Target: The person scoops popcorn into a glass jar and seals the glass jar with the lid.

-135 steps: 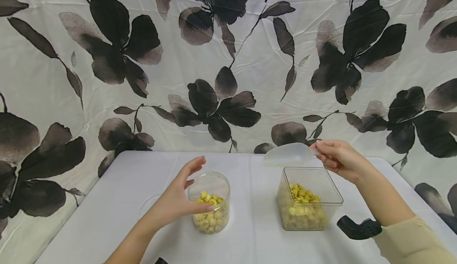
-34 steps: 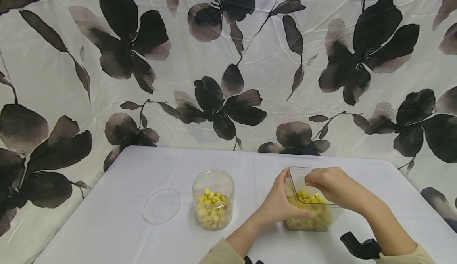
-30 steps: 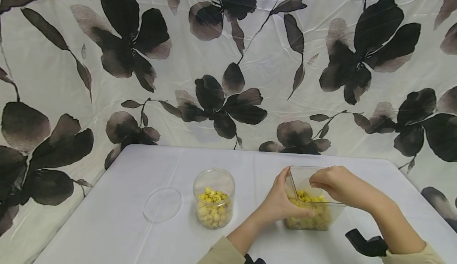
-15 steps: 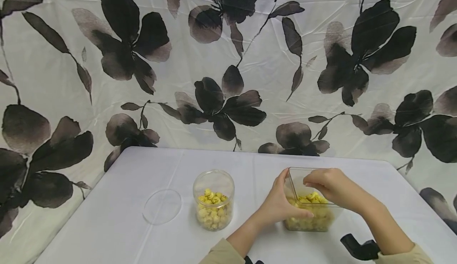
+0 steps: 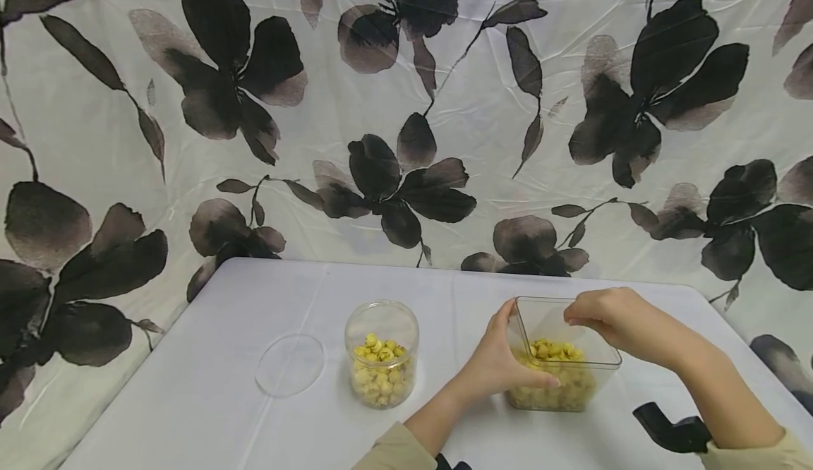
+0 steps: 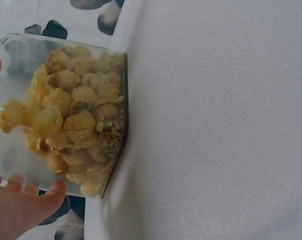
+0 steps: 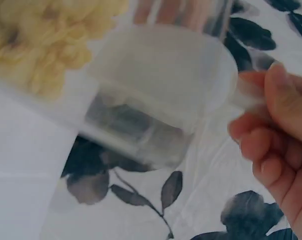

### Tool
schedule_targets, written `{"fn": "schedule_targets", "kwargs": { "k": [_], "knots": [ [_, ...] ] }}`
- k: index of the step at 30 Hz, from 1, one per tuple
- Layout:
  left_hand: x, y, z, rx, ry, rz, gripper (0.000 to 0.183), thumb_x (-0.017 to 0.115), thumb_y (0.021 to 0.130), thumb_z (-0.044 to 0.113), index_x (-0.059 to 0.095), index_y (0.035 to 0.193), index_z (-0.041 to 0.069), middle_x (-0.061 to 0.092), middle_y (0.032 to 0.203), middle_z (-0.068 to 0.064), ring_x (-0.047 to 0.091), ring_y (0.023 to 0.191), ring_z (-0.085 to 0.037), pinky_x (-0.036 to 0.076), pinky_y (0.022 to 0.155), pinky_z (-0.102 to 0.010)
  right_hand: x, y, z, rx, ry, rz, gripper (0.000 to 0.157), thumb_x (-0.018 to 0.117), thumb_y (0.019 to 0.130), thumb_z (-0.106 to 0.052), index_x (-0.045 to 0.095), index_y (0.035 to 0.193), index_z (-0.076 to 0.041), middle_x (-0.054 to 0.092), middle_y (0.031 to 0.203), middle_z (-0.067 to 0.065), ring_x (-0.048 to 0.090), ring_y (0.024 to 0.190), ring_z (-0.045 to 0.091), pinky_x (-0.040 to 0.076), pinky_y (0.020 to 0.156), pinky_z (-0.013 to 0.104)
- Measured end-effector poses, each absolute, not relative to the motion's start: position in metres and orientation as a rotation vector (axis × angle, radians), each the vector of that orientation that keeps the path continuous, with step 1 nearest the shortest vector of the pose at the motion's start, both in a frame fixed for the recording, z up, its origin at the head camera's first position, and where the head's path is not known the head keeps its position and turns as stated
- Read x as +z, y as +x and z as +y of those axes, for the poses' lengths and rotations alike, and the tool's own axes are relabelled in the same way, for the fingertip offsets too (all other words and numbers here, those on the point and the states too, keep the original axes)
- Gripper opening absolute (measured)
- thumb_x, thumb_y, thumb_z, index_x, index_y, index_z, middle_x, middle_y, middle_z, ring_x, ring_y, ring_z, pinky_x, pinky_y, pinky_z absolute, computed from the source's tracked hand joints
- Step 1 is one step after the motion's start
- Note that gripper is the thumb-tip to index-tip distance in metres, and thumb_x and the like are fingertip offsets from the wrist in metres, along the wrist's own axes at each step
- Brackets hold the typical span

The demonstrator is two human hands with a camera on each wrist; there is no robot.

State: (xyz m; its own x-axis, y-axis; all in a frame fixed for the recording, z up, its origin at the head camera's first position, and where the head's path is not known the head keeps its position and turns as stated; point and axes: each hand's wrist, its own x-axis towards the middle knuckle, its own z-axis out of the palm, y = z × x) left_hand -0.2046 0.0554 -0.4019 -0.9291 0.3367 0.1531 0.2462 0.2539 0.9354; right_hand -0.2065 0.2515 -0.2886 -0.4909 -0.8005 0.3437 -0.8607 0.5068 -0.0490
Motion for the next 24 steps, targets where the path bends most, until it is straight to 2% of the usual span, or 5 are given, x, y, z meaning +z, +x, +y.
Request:
{"fn": "schedule_targets", "kwargs": {
  "k": [4,10,16,24],
  "knots": [
    [-0.401,-0.205,0.055,1.787,0.573,2.428,0.118,0.09,0.056,0.031,0.017,0.148,0.022,0.033,0.138,0.004,0.034,0.126,-0.012,0.033,0.103,-0.037,-0.297,-0.209,0.253,0.186,1.258,-2.621,0.025,0.068,0.077,0.003,0.058,0.069,-0.018,0.048,0.066,-0.018,0.042,0.058,-0.001,0.043,0.053,0.024],
    [-0.4,-0.206,0.055,1.788,0.569,2.437,0.118,0.091,0.055,0.031,0.017,0.148,0.021,0.033,0.14,0.004,0.035,0.127,-0.012,0.033,0.103,-0.036,-0.314,-0.218,0.25,0.427,1.122,-2.772,0.033,0.062,0.084,0.003,0.049,0.06,-0.016,0.027,0.055,-0.015,0.027,0.05,-0.002,0.03,0.049,0.02],
    [-0.401,-0.206,0.056,1.794,0.568,2.415,0.118,0.091,0.056,0.03,0.018,0.148,0.021,0.033,0.139,0.004,0.035,0.125,-0.011,0.033,0.103,-0.036,-0.311,-0.222,0.254,0.647,0.965,-2.933,0.023,0.056,0.088,0.002,0.06,0.068,-0.009,0.039,0.048,-0.011,0.04,0.041,0.002,0.041,0.053,0.024],
    [-0.402,-0.205,0.056,1.795,0.563,2.416,0.117,0.091,0.056,0.031,0.018,0.148,0.022,0.033,0.139,0.004,0.035,0.125,-0.013,0.033,0.103,-0.037,-0.307,-0.221,0.257,0.821,0.884,-2.975,0.015,0.055,0.091,-0.002,0.067,0.083,0.0,0.045,0.053,-0.006,0.046,0.043,0.008,0.039,0.046,0.025]
  ]
}}
